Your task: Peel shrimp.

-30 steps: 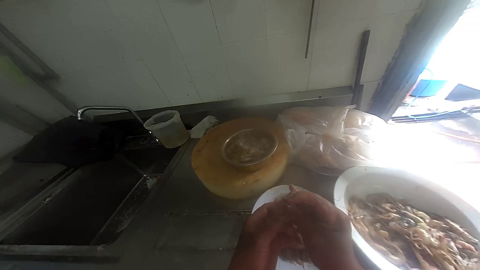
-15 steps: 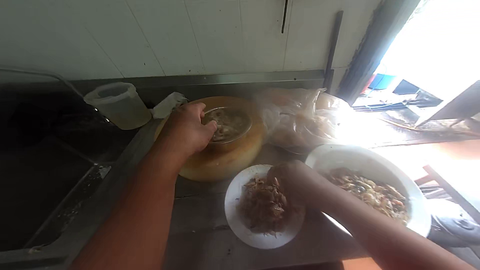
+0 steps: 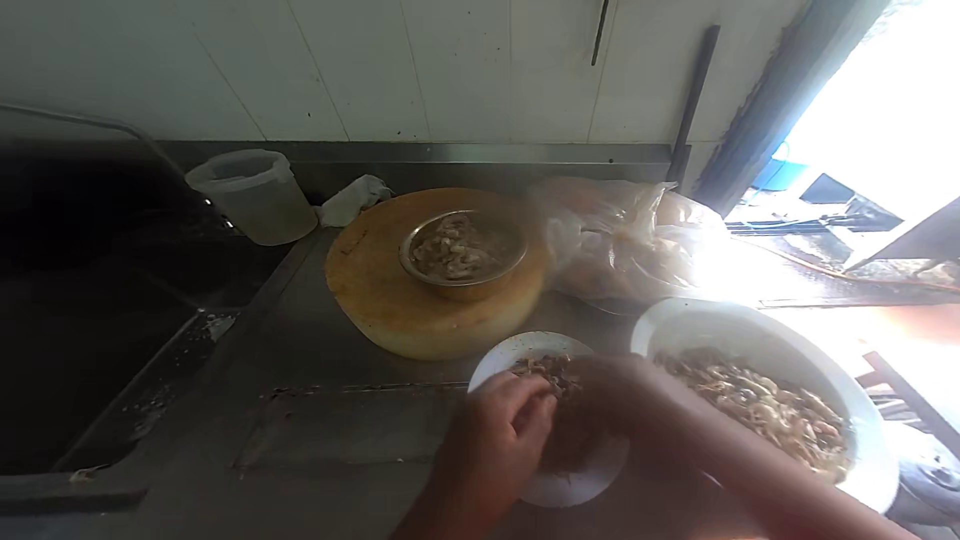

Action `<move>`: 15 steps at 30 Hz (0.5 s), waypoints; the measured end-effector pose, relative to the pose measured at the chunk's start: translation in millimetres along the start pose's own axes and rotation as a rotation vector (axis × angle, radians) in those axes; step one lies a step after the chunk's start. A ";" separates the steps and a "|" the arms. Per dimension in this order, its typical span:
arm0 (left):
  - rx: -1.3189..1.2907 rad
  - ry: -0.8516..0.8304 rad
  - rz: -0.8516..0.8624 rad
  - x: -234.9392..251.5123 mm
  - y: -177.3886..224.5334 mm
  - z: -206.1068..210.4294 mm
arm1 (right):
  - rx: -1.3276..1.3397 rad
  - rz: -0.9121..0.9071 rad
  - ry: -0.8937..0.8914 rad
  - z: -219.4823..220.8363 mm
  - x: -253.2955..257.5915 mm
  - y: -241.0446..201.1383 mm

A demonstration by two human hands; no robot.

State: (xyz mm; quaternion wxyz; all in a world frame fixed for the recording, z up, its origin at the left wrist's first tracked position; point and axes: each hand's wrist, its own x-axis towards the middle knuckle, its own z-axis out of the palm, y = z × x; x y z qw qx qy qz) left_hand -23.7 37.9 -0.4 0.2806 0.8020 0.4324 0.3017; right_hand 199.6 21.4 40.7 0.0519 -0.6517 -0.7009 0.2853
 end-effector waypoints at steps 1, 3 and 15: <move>0.003 -0.015 0.013 -2.2 2.3 4.1 | 0.101 -0.020 0.050 -7.3 -2.8 3.0; 0.014 -0.018 0.043 -4.2 8.0 13.0 | 0.287 -0.061 0.136 -15.3 -7.1 4.8; -0.235 0.063 0.044 -11.9 -3.5 10.9 | 0.772 -0.221 0.209 18.1 -7.9 -15.0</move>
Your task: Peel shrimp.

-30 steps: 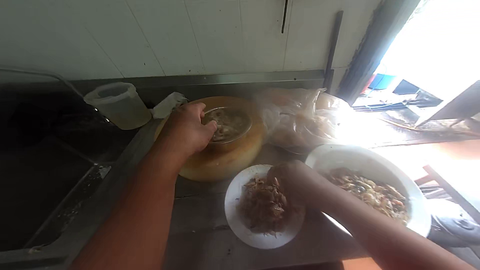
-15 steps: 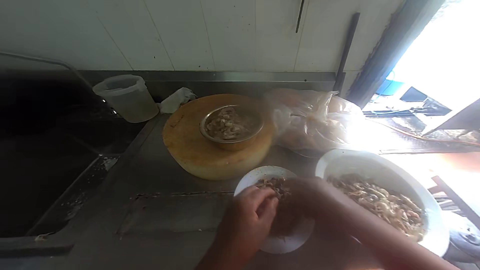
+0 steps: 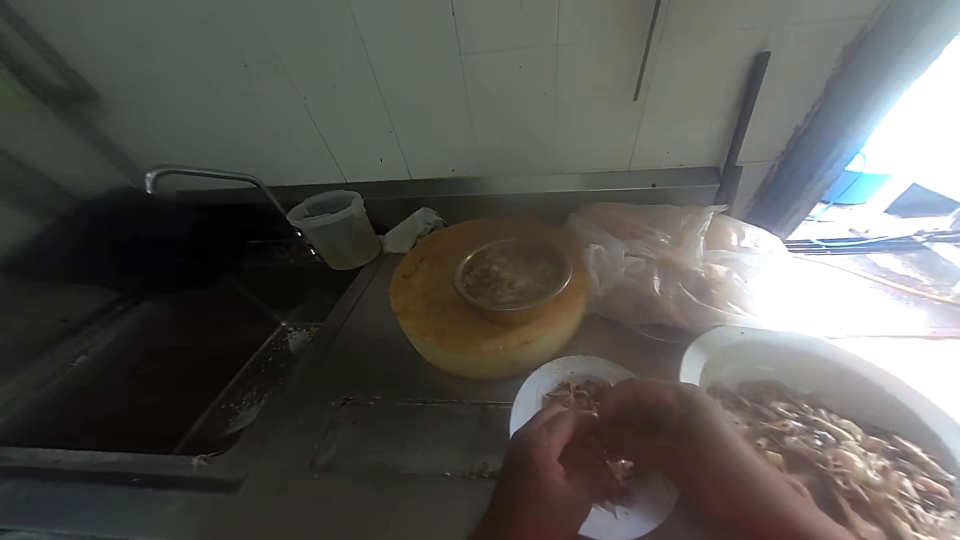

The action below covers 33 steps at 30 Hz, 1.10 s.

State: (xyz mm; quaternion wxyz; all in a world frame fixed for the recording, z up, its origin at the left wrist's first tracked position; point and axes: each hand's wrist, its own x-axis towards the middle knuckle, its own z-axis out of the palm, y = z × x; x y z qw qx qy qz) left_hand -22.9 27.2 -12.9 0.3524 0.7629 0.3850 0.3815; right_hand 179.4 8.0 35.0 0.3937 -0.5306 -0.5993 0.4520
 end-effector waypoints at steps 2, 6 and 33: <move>-0.136 0.024 -0.059 -2.7 -5.9 -6.3 | 0.019 -0.001 0.055 2.1 -0.9 2.8; -0.393 0.075 -0.235 0.1 -11.1 -28.3 | -0.203 0.041 0.154 -7.5 -5.4 10.3; -0.308 -0.216 -0.264 7.4 14.8 -20.6 | -0.419 -0.349 -0.019 -1.8 -8.4 17.0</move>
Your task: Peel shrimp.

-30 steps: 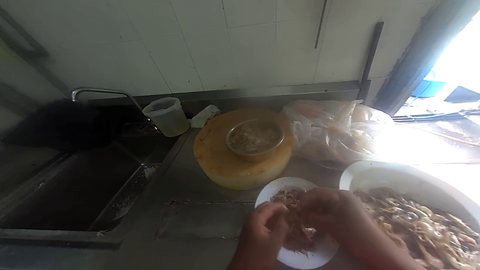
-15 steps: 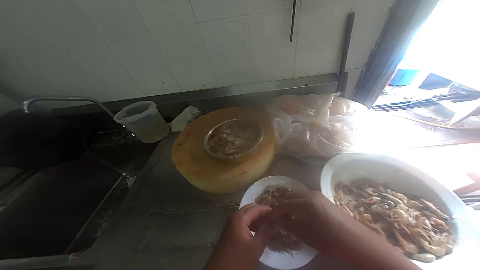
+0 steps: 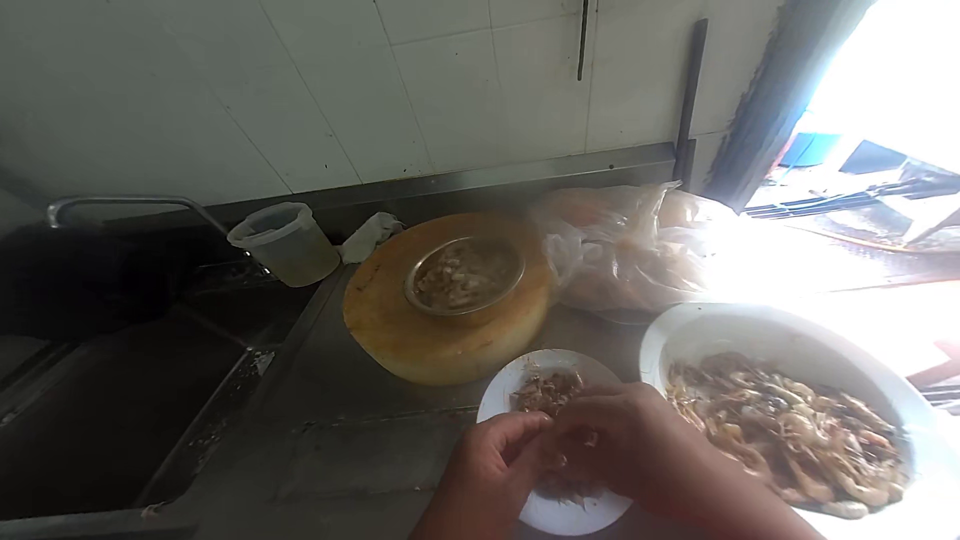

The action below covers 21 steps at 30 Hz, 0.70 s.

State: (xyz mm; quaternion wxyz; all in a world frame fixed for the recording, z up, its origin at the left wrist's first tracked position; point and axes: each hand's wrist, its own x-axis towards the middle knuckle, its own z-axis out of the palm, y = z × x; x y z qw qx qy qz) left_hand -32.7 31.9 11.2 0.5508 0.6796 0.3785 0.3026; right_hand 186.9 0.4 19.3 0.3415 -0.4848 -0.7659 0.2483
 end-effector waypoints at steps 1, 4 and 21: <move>-0.031 0.010 -0.009 -0.4 0.4 1.6 | 0.003 0.003 0.008 2.2 0.2 -0.8; -0.049 0.082 0.016 0.8 -2.7 7.7 | 0.039 0.025 0.080 6.8 -0.7 -0.5; -0.113 0.200 0.077 2.5 -2.9 18.6 | 0.245 0.144 0.292 22.6 -12.7 11.0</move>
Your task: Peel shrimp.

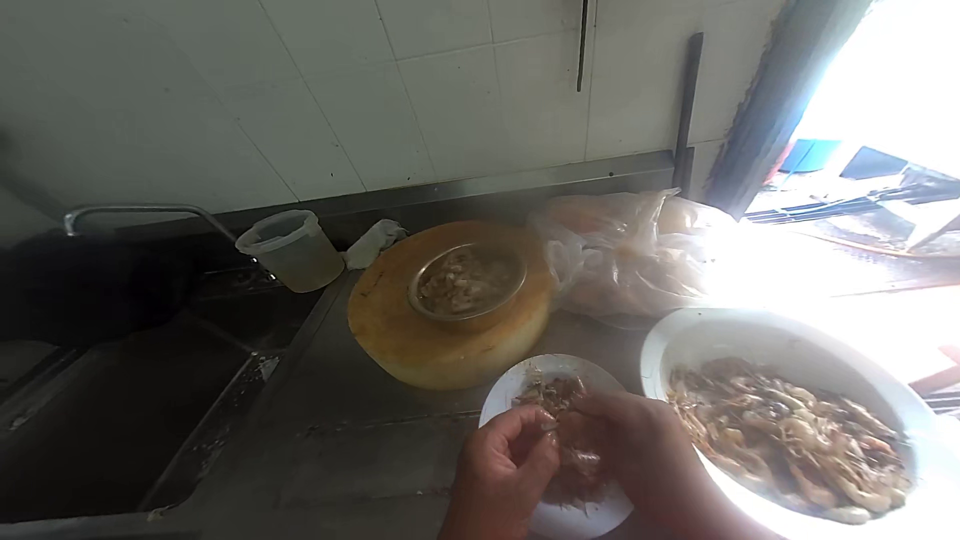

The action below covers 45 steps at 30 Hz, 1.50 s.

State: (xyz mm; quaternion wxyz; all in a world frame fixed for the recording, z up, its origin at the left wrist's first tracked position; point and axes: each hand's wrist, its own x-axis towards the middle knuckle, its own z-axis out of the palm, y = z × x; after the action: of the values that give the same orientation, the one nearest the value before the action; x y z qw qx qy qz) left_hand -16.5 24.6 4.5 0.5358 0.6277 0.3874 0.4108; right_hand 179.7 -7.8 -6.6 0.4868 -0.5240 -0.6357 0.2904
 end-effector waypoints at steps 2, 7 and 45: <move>-0.038 0.035 -0.015 0.7 -0.2 1.8 | 0.020 -0.017 0.098 1.6 -1.8 3.1; -0.202 0.051 -0.109 2.0 -1.3 -4.2 | -0.066 0.094 0.183 -8.9 -2.6 5.0; 0.070 -0.086 0.077 4.8 -1.9 -9.8 | 0.077 0.032 -0.116 -12.9 2.1 -0.4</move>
State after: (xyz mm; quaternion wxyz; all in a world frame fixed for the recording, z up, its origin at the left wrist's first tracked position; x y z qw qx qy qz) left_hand -23.9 32.9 4.0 0.5134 0.6776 0.3537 0.3900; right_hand 191.5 -7.7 -1.0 0.4644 -0.4971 -0.6428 0.3521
